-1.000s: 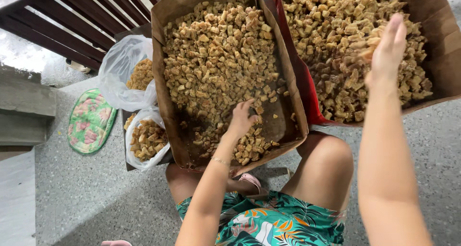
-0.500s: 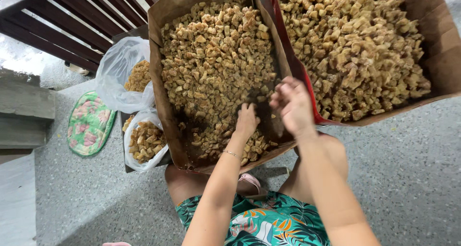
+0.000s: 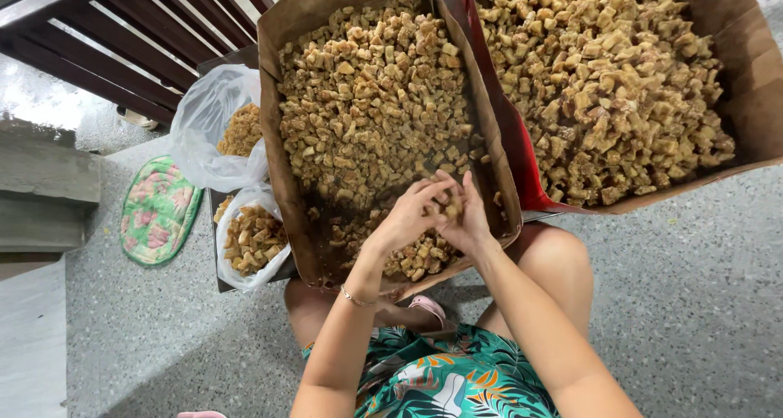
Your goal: The person sits on the floor and sorts small, brown, cubed food items by hand. They scoop handfuls from a large cardboard box and transfer them into smaller plastic bags placed on the floor to the left.
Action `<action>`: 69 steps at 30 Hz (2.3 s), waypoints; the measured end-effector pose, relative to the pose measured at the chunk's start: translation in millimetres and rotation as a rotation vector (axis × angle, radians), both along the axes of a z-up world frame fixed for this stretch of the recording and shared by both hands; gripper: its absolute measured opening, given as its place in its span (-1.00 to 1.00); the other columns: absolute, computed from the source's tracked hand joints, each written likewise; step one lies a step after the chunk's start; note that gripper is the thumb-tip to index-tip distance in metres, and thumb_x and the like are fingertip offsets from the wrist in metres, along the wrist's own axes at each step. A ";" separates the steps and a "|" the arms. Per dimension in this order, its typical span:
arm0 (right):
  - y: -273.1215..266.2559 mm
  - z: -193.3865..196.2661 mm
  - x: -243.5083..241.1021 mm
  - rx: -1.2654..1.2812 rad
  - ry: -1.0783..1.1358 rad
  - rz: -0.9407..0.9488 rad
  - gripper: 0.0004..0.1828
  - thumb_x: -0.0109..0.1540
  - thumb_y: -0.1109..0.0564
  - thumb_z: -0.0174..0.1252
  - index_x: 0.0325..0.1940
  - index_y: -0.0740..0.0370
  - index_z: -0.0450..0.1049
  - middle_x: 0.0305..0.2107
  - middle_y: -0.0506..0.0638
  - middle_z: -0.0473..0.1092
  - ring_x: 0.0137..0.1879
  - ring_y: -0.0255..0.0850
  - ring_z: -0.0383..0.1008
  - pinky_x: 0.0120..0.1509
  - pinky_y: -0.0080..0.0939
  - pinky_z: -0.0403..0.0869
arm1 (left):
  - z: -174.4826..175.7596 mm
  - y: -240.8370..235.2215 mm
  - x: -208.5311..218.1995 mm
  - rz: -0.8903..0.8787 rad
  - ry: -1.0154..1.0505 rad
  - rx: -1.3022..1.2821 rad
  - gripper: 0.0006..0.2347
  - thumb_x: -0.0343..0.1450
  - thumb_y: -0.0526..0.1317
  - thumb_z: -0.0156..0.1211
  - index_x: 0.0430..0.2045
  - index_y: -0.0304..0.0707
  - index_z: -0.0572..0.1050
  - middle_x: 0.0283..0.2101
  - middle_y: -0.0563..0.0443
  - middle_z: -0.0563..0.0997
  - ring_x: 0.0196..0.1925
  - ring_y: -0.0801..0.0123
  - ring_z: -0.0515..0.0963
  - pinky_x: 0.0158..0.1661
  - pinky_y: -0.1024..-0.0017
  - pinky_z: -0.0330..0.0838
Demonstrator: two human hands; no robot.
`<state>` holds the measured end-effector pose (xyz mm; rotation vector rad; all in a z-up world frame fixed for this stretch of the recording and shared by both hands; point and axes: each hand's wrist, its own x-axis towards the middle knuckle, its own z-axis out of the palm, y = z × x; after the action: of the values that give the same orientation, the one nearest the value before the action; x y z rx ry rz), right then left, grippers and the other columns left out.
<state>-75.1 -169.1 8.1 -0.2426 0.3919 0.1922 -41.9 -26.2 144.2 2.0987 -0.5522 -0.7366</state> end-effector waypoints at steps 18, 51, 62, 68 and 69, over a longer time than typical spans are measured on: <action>-13.4 -10.6 -2.6 -0.205 -0.213 0.012 -0.62 0.56 -0.17 -0.04 0.01 0.15 0.49 -0.22 0.02 0.50 -0.15 -0.14 0.50 -0.15 -0.11 0.48 | -74.7 26.2 16.5 0.492 0.005 -0.144 -0.69 0.49 -0.45 -0.01 0.09 -0.22 0.53 0.09 -0.11 0.61 -0.02 0.25 0.63 -0.04 0.43 0.63; -22.1 0.6 7.9 0.014 -0.120 -0.003 -0.45 0.47 -0.34 -0.13 0.21 0.09 0.45 0.02 0.15 0.49 0.12 0.08 0.50 0.23 0.20 0.50 | -60.6 70.4 16.9 0.304 -0.307 -0.040 -0.59 0.51 -0.35 0.05 0.31 -0.10 0.35 0.27 -0.13 0.51 0.30 0.02 0.47 0.33 0.12 0.29; -23.6 -10.8 11.2 0.002 -0.010 -0.052 -0.48 0.39 -0.36 -0.04 0.05 0.08 0.48 -0.09 0.11 0.51 0.03 0.05 0.53 0.13 0.15 0.55 | -121.8 80.4 -24.5 0.169 -0.292 0.485 -0.38 0.31 -0.16 0.43 0.24 -0.22 0.24 0.31 -0.44 0.21 0.28 -0.27 0.30 0.24 0.04 0.31; -22.9 -15.5 6.6 -0.003 -0.046 -0.030 -0.46 0.40 -0.37 -0.02 0.07 0.11 0.47 -0.08 0.12 0.51 0.04 0.04 0.53 0.14 0.13 0.56 | -160.8 93.7 -22.4 0.230 -0.162 0.261 -0.58 0.35 -0.27 0.36 0.09 -0.21 0.39 0.12 -0.33 0.43 0.16 -0.20 0.44 0.15 0.05 0.38; -23.5 -16.0 6.5 0.004 -0.058 -0.021 -0.45 0.40 -0.37 -0.02 0.07 0.12 0.47 -0.08 0.12 0.51 0.04 0.05 0.53 0.13 0.13 0.56 | -168.2 100.3 -19.4 0.230 -0.167 0.206 -0.63 0.37 -0.27 0.34 0.05 -0.20 0.43 0.07 -0.32 0.48 0.13 -0.16 0.48 0.14 0.07 0.41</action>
<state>-68.6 -192.6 -7.9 -0.2399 0.3366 0.1654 -61.3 74.1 -24.0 2.3819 -0.3263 -0.5064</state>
